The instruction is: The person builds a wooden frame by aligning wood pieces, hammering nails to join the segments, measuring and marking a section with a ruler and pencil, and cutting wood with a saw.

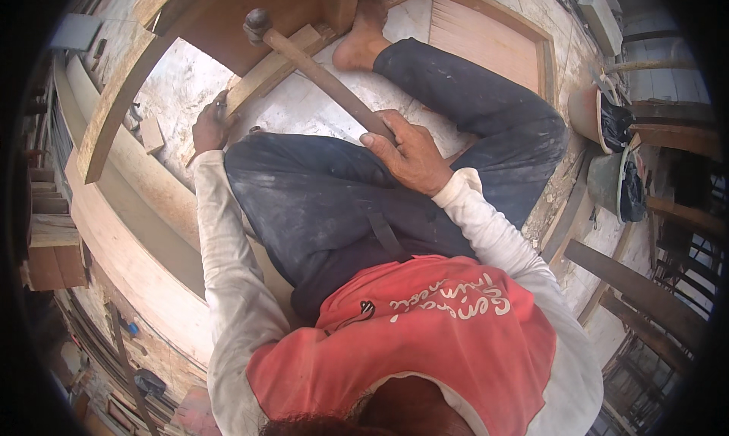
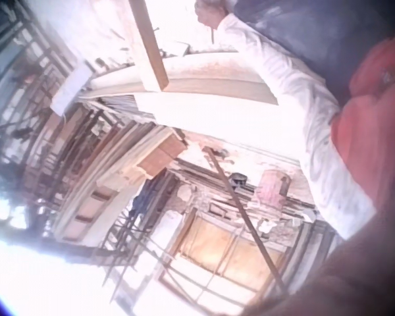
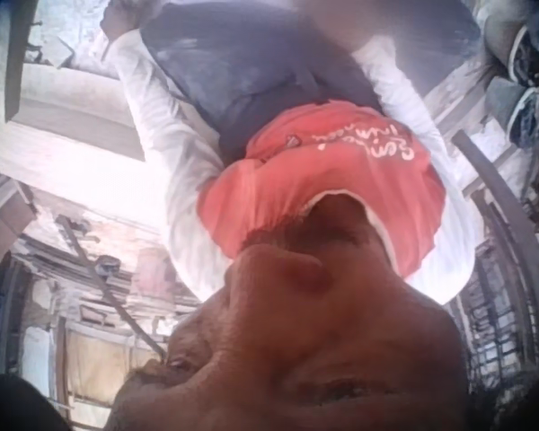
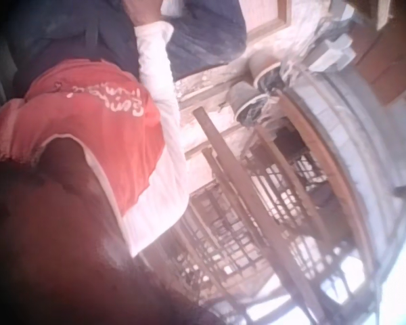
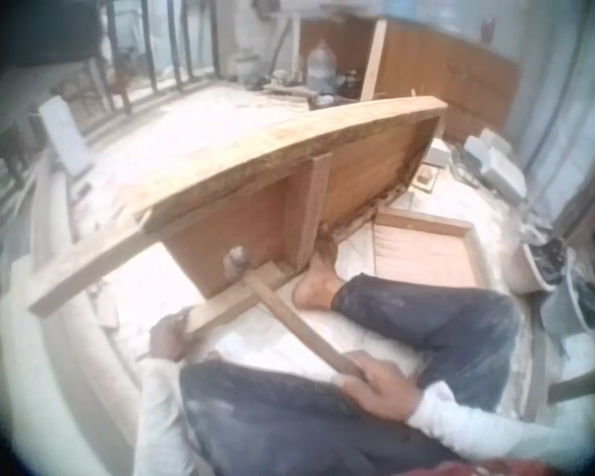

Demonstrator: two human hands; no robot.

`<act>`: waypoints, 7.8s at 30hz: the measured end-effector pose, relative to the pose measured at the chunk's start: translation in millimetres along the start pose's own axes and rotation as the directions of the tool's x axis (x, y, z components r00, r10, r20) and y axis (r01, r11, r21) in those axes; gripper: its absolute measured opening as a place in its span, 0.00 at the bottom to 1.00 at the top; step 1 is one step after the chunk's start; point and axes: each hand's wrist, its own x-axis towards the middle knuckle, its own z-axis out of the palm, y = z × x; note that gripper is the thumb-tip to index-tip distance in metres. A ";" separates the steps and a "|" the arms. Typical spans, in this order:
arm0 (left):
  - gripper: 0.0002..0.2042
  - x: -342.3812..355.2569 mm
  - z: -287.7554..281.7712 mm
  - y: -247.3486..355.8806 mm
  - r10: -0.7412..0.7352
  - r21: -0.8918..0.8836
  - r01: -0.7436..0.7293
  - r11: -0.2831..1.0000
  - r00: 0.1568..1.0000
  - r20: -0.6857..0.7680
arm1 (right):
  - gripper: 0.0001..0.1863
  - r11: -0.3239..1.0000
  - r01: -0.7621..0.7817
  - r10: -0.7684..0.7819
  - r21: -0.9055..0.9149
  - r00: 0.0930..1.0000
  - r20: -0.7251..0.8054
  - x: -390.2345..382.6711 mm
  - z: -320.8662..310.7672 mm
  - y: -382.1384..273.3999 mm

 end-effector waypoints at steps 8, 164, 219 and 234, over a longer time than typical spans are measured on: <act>0.33 -6.6 4.5 -3.9 0.031 0.126 -0.029 0.992 0.999 -0.013 | 0.26 0.974 -0.203 0.207 -0.097 0.977 0.043 2.2 19.1 29.9; 0.38 0.8 -2.7 -27.3 0.068 0.139 -0.072 0.988 0.997 0.035 | 0.19 0.924 -0.104 0.115 -0.368 0.993 0.008 14.6 18.2 47.0; 0.15 -86.3 -62.4 334.4 0.421 -0.856 -0.290 0.427 0.902 -0.096 | 0.11 0.979 -0.120 -0.024 -0.167 0.739 -0.673 -115.1 -279.4 63.6; 0.13 2.5 -32.9 210.8 -0.178 -0.978 -0.112 0.175 0.974 -0.143 | 0.30 0.804 -0.090 0.349 -0.588 0.872 0.343 33.2 10.2 53.3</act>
